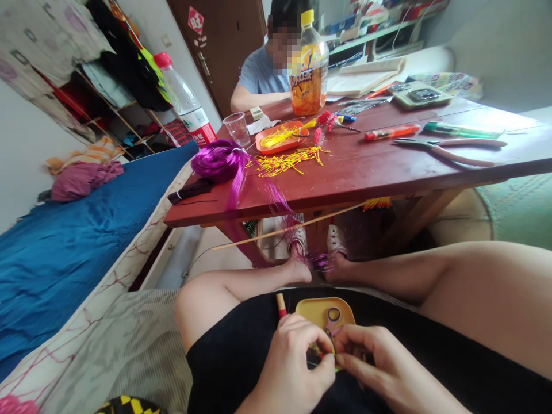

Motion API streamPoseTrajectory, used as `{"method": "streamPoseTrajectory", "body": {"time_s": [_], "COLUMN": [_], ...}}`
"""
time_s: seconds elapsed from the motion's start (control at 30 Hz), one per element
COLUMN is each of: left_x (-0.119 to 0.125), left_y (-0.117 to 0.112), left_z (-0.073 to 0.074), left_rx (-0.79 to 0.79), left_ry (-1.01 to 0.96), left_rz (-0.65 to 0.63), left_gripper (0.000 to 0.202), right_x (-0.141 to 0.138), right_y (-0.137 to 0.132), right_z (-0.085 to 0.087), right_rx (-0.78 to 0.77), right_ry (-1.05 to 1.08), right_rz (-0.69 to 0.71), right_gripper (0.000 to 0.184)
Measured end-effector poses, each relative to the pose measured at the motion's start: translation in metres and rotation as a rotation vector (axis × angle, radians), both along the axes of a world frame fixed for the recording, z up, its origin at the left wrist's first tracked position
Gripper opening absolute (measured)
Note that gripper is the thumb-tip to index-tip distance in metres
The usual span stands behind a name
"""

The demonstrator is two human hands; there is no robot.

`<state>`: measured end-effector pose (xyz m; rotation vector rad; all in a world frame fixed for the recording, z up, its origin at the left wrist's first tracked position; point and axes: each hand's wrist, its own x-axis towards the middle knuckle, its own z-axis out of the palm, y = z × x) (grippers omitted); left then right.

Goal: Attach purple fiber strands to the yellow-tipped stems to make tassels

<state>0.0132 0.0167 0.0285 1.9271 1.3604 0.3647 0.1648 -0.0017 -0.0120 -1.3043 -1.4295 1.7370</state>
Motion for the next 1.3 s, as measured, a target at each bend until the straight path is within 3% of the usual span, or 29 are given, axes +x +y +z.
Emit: {"method": "streamPoseTrajectory", "body": {"time_s": [0.27, 0.63, 0.87, 1.17, 1.3], "left_x": [0.001, 0.003, 0.003, -0.002, -0.006], "left_y": [0.001, -0.003, -0.003, 0.003, 0.008], "left_z": [-0.007, -0.007, -0.012, -0.002, -0.002], "left_rx": [0.089, -0.181, 0.038, -0.068, -0.160], "left_ry": [-0.025, -0.185, 0.003, -0.023, -0.138], "left_rz": [-0.021, 0.126, -0.023, -0.046, 0.095], "left_gripper": [0.017, 0.014, 0.019, 0.015, 0.011], "right_x": [-0.002, -0.002, -0.003, -0.001, -0.001], "right_y": [0.000, 0.000, 0.001, 0.001, -0.001], "right_z": [0.002, 0.001, 0.001, -0.004, -0.005], "right_rx": [0.025, -0.103, -0.022, -0.021, -0.024], "right_ry": [-0.027, 0.129, 0.012, 0.017, 0.025], "right_rz": [0.022, -0.026, -0.001, -0.019, -0.027], "right_gripper": [0.015, 0.011, 0.009, 0.012, 0.014]}}
